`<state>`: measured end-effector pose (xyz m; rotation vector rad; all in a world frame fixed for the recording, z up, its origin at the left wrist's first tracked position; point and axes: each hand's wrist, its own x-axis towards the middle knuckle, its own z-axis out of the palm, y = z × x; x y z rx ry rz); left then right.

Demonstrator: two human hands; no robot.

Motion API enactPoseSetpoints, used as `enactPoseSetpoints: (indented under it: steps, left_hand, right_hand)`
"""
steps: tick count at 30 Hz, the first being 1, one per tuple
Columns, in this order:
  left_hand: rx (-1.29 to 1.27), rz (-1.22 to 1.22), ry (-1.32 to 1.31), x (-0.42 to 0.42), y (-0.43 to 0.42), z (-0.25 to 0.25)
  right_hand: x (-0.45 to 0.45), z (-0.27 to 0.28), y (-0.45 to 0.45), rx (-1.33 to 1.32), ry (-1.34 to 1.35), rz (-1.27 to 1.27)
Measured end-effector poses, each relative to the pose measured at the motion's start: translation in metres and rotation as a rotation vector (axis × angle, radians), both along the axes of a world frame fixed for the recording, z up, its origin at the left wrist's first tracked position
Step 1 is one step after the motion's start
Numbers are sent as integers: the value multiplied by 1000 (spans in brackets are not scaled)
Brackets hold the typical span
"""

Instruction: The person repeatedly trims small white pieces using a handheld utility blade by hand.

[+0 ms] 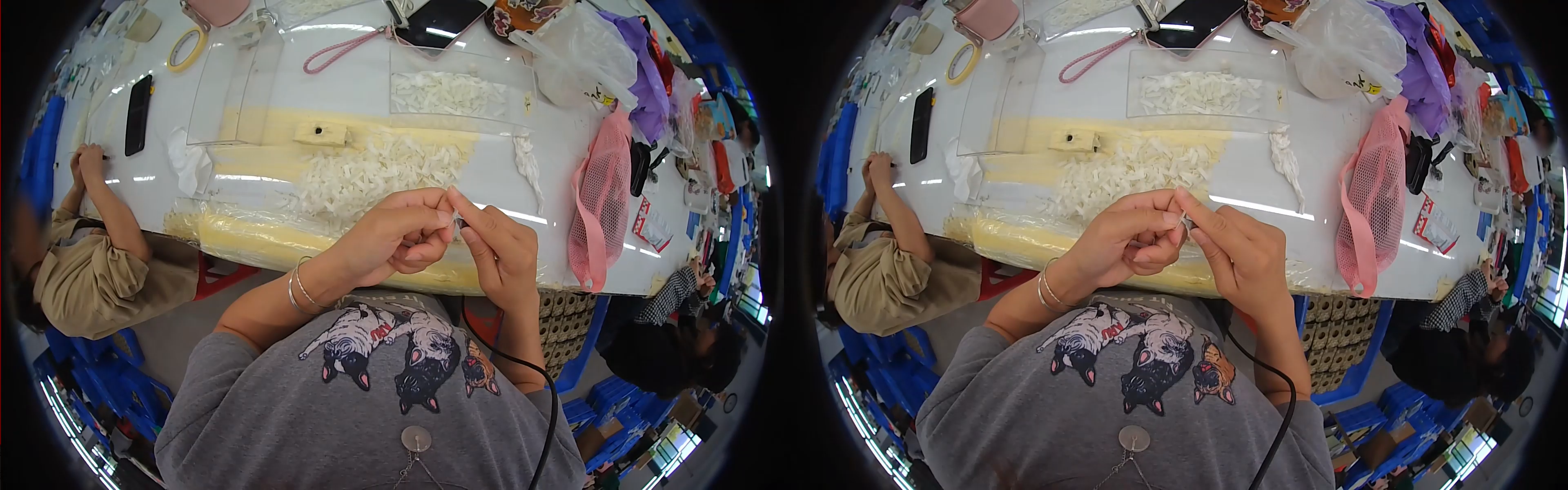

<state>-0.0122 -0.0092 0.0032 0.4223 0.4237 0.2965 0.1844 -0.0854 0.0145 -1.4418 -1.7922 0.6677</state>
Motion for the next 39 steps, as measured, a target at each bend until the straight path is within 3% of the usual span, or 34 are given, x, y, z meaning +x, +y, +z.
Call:
enactPoseSetpoints:
  steps: [4, 7, 28, 31, 34, 39]
  left_hand:
    - [3, 20, 21, 2, -1, 2]
    - [-2, 20, 29, 2, -1, 2]
    - [28, 51, 62, 2, -1, 5]
    - [30, 50, 67, 2, -3, 1]
    - [26, 58, 67, 2, -3, 4]
    - [45, 48, 84, 1, -5, 3]
  right_hand:
    - [0, -1, 0, 3, -21, -22]
    - [-5, 0, 1, -12, 140, -18]
    - [-5, -4, 1, 2, 96, -23]
    - [-1, -3, 1, -11, -44, -34]
    - [-6, -4, 1, -22, 89, -46]
    - [-8, -9, 2, 19, 34, -118]
